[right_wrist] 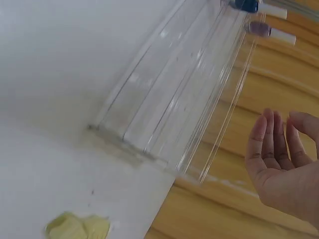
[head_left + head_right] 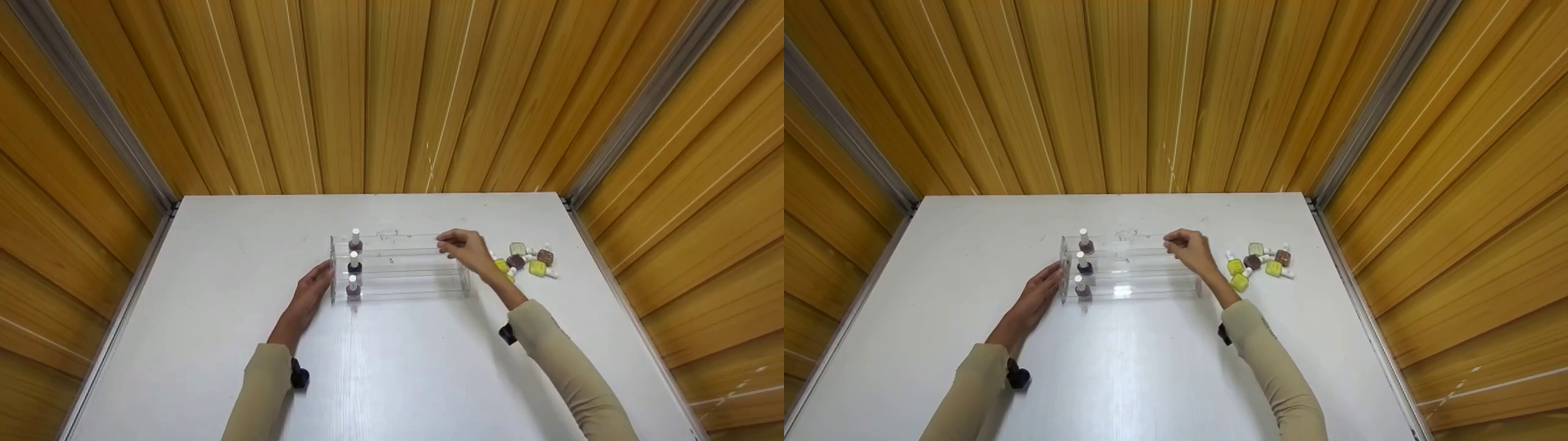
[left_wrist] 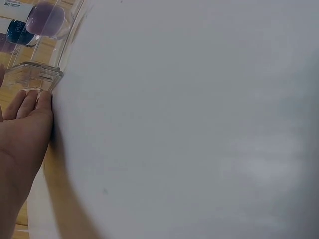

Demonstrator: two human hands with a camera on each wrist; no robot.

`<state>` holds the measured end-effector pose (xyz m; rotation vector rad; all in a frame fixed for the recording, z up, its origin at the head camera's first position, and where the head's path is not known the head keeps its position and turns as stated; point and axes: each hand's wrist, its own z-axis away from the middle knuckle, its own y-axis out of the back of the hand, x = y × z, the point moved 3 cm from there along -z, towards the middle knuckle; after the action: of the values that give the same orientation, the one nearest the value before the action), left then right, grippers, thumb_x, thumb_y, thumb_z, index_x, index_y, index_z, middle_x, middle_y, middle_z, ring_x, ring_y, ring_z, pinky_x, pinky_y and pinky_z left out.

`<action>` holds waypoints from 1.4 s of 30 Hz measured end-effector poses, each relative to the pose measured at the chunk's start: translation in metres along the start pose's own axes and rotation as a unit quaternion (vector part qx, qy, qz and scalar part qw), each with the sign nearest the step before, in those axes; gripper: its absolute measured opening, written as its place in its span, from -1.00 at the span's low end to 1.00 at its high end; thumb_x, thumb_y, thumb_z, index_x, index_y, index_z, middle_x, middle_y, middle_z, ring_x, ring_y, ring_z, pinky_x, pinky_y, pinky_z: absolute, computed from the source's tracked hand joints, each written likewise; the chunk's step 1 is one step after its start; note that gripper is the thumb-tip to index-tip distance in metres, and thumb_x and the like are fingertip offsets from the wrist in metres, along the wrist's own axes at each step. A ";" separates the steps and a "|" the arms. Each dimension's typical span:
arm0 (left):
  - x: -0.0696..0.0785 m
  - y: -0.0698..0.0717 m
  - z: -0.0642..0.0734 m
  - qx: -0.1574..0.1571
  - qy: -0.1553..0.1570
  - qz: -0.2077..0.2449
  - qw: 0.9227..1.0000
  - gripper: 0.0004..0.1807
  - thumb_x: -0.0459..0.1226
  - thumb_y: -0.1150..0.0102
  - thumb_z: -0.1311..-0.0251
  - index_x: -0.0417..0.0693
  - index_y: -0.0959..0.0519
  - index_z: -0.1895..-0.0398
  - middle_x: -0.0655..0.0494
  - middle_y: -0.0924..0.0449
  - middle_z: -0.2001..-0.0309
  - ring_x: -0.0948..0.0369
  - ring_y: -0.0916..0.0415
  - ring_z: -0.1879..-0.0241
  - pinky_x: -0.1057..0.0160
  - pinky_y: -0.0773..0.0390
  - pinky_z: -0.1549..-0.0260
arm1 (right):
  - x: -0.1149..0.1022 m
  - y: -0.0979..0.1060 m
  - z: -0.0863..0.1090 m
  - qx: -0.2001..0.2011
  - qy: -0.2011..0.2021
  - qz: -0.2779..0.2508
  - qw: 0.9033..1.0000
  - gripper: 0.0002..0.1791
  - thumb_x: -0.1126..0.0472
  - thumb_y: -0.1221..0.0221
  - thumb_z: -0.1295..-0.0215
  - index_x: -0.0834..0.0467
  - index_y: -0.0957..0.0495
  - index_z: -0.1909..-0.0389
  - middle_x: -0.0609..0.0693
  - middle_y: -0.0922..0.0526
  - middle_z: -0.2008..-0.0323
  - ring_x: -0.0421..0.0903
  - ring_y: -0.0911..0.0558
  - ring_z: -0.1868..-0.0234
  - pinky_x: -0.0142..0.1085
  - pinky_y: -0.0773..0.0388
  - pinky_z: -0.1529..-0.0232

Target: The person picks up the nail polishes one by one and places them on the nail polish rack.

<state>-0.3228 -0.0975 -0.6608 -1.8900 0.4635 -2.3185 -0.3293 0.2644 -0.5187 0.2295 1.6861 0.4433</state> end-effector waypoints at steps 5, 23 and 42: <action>-0.001 0.001 -0.003 -0.003 0.005 0.006 1.000 -0.37 -0.18 -0.16 -0.48 -0.19 -0.29 -0.52 -0.15 -0.28 -0.53 0.03 -0.11 -0.59 0.14 -0.09 -0.60 | 0.025 0.056 0.004 0.039 -0.073 -0.006 0.997 -0.66 0.24 -0.23 -0.46 0.43 -0.62 -0.07 0.21 -0.78 0.15 -0.28 -0.73 0.26 -0.47 -0.72 0.22; 0.003 0.003 -0.004 0.012 -0.001 -0.015 1.000 -0.38 -0.18 -0.15 -0.48 -0.20 -0.30 -0.51 -0.18 -0.29 -0.52 0.00 -0.11 -0.58 0.09 -0.08 -0.60 | 0.120 0.125 0.046 0.113 -0.272 -0.032 0.955 -0.58 0.21 -0.13 -0.51 0.49 -0.49 -0.16 -0.14 -0.75 0.42 -0.30 -0.73 0.38 -0.39 -0.76 0.25; -0.001 -0.001 -0.001 0.018 0.006 -0.017 1.000 -0.40 -0.18 -0.15 -0.49 -0.18 -0.31 -0.50 -0.15 -0.26 -0.54 -0.02 -0.08 -0.60 0.06 -0.05 -0.61 | 0.144 0.117 0.059 0.121 -0.339 -0.021 0.933 -0.58 0.00 -0.24 -0.43 0.36 -0.62 0.13 -0.09 -0.70 0.55 -0.26 -0.69 0.53 -0.36 -0.74 0.43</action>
<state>-0.3239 -0.0957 -0.6612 -1.8834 0.3914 -2.3450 -0.3066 0.4362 -0.6070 0.4672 1.0552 0.0937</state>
